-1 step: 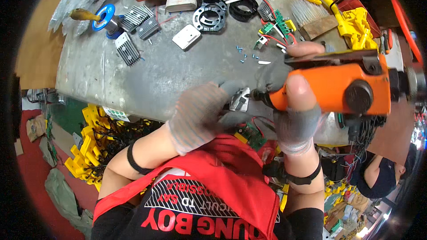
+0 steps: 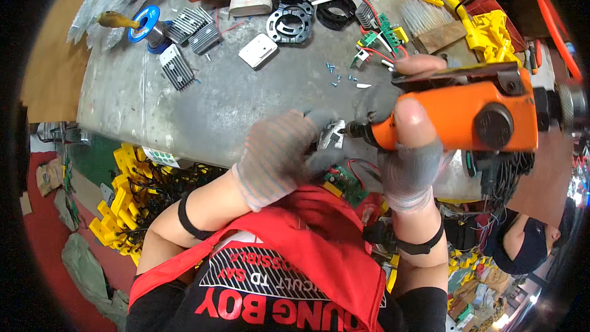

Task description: Assemble small plastic components and electronic circuit board units using a pneumatic screwdriver at an assembly station.

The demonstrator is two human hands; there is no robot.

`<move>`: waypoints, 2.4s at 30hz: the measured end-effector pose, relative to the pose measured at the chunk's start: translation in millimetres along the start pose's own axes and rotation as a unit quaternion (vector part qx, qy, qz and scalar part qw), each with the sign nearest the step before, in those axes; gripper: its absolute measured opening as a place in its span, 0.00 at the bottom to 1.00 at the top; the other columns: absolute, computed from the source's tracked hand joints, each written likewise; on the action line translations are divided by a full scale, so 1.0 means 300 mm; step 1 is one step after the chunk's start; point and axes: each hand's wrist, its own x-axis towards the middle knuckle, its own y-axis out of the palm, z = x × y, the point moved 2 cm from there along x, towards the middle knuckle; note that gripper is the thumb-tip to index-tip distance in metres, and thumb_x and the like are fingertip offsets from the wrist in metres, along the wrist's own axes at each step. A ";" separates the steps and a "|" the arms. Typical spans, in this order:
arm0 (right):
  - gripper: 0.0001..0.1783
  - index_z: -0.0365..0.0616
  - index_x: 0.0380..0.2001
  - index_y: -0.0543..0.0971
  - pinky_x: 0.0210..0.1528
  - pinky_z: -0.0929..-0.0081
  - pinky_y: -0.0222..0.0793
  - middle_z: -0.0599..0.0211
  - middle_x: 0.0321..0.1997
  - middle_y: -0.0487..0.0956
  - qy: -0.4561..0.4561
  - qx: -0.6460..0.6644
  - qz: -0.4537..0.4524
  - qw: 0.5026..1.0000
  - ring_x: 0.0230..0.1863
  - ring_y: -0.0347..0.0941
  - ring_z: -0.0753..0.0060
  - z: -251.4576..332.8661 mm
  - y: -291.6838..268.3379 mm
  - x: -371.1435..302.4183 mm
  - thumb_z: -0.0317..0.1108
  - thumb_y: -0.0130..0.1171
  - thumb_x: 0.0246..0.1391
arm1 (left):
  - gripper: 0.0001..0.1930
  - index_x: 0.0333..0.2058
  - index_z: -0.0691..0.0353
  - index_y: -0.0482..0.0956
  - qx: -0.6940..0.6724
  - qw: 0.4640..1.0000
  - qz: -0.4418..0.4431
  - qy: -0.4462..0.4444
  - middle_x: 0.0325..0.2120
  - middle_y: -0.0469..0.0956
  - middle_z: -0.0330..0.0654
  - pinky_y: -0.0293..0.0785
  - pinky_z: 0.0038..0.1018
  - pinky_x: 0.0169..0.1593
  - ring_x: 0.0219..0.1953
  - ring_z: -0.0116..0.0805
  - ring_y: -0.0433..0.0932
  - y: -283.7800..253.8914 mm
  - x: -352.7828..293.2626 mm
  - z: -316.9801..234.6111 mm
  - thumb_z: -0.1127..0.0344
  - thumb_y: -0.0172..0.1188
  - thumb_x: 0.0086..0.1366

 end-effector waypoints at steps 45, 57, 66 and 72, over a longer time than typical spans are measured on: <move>0.24 0.42 0.48 0.69 0.30 0.78 0.51 0.79 0.21 0.60 -0.024 0.394 0.007 0.919 0.20 0.55 0.84 0.168 -0.049 -0.001 0.48 0.52 0.54 | 0.11 0.31 0.59 0.84 -0.215 0.964 -0.149 0.053 0.26 0.77 0.40 0.70 0.28 0.30 0.26 0.34 0.76 -0.023 0.003 -0.053 0.66 0.72 0.48; 0.23 0.45 0.47 0.69 0.28 0.77 0.51 0.80 0.21 0.59 -0.014 0.324 -0.049 0.945 0.21 0.54 0.84 0.147 -0.044 -0.010 0.48 0.53 0.54 | 0.19 0.34 0.57 0.79 0.080 0.966 -0.171 0.178 0.26 0.75 0.40 0.69 0.37 0.31 0.27 0.44 0.75 -0.048 0.014 -0.074 0.61 0.73 0.41; 0.29 0.42 0.47 0.67 0.32 0.68 0.64 0.68 0.20 0.66 -0.036 0.339 -0.015 0.940 0.21 0.65 0.69 0.095 -0.077 -0.009 0.51 0.55 0.49 | 0.21 0.31 0.60 0.79 -0.037 0.997 -0.062 -0.008 0.19 0.75 0.44 0.70 0.33 0.27 0.20 0.45 0.76 -0.023 -0.038 -0.036 0.51 0.74 0.46; 0.26 0.44 0.47 0.67 0.32 0.70 0.58 0.74 0.21 0.63 -0.052 0.110 -0.038 0.992 0.22 0.61 0.75 0.028 -0.106 -0.035 0.50 0.55 0.52 | 0.16 0.29 0.59 0.78 0.056 0.995 -0.077 -0.034 0.19 0.78 0.46 0.70 0.37 0.26 0.23 0.48 0.78 0.024 -0.045 -0.045 0.52 0.68 0.52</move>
